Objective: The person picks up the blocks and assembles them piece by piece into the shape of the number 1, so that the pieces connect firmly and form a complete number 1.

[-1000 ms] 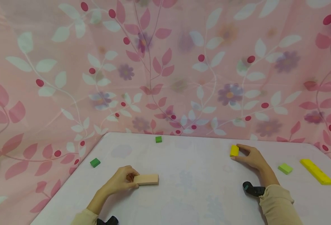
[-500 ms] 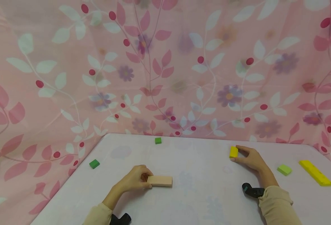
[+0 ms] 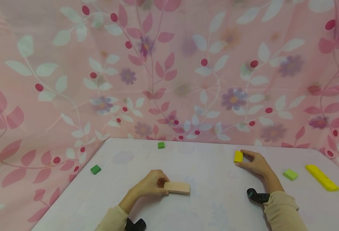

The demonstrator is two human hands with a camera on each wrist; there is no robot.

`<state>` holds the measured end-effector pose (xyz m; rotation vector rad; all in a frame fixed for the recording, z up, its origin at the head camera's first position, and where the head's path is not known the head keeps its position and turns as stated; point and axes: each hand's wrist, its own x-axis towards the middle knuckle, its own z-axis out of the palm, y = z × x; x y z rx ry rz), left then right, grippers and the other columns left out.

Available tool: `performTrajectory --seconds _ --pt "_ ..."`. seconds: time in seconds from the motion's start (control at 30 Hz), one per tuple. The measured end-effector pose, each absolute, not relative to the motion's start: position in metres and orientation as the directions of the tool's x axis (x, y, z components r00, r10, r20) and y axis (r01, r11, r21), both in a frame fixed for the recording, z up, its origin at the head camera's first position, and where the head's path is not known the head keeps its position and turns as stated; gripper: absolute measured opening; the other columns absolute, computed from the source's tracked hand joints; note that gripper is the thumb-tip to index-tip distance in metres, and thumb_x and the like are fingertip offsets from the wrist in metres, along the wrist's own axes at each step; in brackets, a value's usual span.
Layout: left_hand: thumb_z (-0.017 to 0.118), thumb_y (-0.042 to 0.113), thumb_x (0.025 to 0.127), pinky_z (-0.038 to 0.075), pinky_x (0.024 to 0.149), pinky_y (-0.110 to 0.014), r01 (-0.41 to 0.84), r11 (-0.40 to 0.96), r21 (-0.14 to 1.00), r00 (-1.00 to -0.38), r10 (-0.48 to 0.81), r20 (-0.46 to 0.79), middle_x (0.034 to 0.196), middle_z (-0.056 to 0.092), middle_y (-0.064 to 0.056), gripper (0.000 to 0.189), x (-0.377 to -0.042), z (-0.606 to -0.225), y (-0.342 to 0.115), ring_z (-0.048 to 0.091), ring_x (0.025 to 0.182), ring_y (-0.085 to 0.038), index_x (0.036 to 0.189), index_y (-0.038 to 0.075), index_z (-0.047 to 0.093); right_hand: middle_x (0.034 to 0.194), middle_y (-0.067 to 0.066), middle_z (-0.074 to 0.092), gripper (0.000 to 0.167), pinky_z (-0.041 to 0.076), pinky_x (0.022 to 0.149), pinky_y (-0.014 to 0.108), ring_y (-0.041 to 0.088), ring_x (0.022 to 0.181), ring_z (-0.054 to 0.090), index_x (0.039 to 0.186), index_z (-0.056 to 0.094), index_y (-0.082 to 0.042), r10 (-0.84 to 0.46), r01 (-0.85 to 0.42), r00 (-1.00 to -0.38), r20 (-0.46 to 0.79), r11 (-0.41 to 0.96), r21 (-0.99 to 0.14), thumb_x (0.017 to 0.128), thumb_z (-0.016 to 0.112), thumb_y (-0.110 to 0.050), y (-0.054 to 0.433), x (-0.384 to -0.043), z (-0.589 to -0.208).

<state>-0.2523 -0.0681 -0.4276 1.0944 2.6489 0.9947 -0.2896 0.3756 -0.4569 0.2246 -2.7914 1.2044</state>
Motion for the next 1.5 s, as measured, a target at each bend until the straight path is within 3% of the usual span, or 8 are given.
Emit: performTrajectory --seconds 0.67,1.03,1.5 --pt "0.084 0.010 0.068 0.044 0.060 -0.011 0.612 0.521 0.595 -0.691 0.719 0.081 0.074 0.055 0.007 0.028 -0.242 -0.428 -0.038 0.048 0.065 0.004 0.091 0.000 0.071 0.136 0.035 0.038 0.076 0.022 0.099 0.067 0.052 0.127 0.028 0.136 0.039 0.010 -0.095 -0.174 -0.984 0.149 0.680 -0.713 0.081 0.073 -0.029 0.378 -0.290 -0.459" --pt "0.088 0.010 0.062 0.045 0.062 -0.014 0.547 0.442 0.711 -0.712 0.692 0.119 0.075 0.056 0.009 0.033 -0.244 -0.441 -0.046 0.050 0.065 0.003 0.090 0.002 0.072 0.138 0.034 0.037 0.076 0.021 0.100 0.066 0.052 0.129 0.027 0.137 0.038 0.009 -0.108 -0.165 -0.986 0.125 0.670 -0.724 0.082 0.073 -0.030 0.375 -0.293 -0.457" --pt "0.084 0.002 0.065 0.048 0.065 -0.016 0.452 0.352 0.820 -0.713 0.695 0.095 0.082 0.062 0.004 0.034 -0.244 -0.446 -0.053 0.053 0.068 0.001 0.097 0.002 0.072 0.137 0.034 0.039 0.073 0.024 0.099 0.065 0.050 0.127 0.030 0.136 0.040 0.010 -0.100 -0.175 -0.984 0.146 0.669 -0.722 0.082 0.072 -0.027 0.376 -0.288 -0.458"
